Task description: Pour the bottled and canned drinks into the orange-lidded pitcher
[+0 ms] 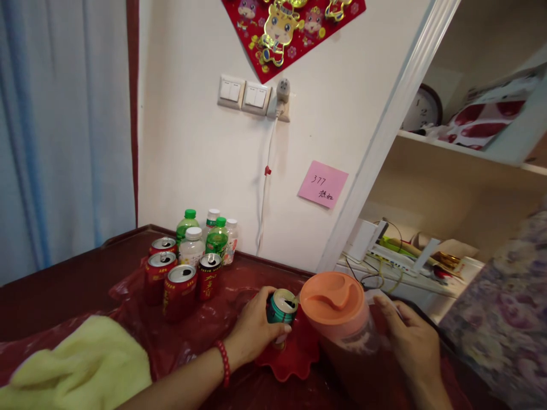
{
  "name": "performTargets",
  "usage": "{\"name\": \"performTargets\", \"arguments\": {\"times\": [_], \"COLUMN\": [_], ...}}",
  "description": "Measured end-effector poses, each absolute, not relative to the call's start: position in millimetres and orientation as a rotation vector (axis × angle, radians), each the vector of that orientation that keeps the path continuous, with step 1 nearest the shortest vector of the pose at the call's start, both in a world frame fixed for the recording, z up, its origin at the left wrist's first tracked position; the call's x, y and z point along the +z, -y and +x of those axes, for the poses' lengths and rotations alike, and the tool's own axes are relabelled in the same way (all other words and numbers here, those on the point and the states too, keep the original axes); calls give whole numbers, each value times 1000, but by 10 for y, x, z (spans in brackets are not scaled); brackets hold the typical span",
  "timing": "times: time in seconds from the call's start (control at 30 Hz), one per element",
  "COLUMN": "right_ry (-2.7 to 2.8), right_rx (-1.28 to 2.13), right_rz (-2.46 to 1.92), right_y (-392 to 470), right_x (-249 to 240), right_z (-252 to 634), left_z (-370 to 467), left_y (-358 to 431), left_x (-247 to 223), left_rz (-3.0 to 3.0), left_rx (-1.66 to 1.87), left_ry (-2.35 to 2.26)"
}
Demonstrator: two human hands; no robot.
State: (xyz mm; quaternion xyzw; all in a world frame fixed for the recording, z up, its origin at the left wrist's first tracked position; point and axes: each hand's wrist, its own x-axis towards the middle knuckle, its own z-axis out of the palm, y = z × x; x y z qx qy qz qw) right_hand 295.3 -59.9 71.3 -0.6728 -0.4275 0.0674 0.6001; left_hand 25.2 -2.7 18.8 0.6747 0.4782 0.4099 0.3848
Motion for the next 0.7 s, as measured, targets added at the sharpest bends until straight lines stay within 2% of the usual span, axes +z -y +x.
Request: {"name": "performTargets", "arguments": {"times": [0.7], "right_ry": [1028], "right_rx": [80], "right_rz": [-1574], "right_y": [604], "right_x": [719], "right_z": [2933], "left_z": [253], "left_y": [55], "left_x": [235], "left_rz": [1705], "left_rx": [1051], "left_ry": [-1218]}}
